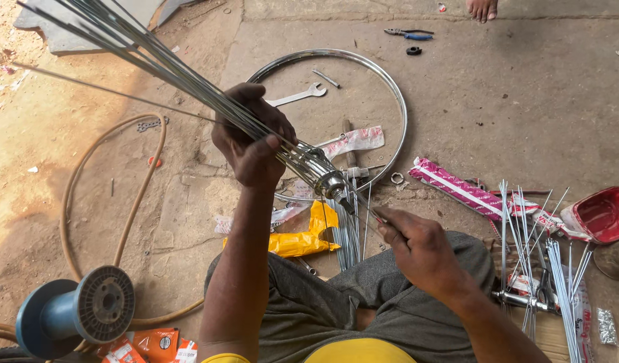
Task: The person inserts bicycle spokes into the hub, then attaches them to the rim using nipples. They tighten the spokes with a spoke wrench to secure the wheel structure.
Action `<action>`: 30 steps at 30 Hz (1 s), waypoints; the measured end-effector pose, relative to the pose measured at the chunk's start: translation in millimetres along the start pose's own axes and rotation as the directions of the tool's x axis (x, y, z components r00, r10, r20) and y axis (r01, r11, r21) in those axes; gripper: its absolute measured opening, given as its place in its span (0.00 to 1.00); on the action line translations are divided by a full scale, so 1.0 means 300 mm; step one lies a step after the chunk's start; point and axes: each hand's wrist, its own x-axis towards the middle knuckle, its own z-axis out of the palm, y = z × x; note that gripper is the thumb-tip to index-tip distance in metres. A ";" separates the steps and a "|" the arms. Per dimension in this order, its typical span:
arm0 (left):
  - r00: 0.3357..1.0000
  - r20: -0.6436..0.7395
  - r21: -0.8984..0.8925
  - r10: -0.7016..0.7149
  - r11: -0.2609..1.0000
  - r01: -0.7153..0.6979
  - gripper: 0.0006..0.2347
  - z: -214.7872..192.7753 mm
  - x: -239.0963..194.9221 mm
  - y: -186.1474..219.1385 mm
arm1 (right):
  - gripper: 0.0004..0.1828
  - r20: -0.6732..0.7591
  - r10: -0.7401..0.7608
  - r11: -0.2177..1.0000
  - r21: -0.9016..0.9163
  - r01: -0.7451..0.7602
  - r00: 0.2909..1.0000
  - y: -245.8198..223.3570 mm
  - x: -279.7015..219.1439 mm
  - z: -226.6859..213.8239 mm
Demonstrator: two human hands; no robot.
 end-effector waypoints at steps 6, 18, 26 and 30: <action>0.990 0.058 0.027 -0.128 0.992 0.127 0.27 -0.016 -0.038 -0.043 | 0.16 -0.155 -0.339 0.925 -0.233 0.299 0.928 0.012 0.043 0.068; 0.955 0.034 0.411 -0.295 0.875 0.256 0.40 0.058 0.006 -0.091 | 0.13 -0.372 -0.415 0.791 0.303 0.532 0.830 -0.140 0.422 0.201; 0.926 0.003 0.098 -0.378 0.921 0.376 0.33 -0.002 0.003 -0.052 | 0.14 0.117 -0.378 0.749 0.622 0.229 0.918 -0.129 0.524 0.077; 0.911 0.042 0.002 -0.411 0.911 0.411 0.30 -0.028 0.004 -0.086 | 0.08 0.074 -0.300 0.842 0.490 0.228 0.951 -0.134 0.511 0.047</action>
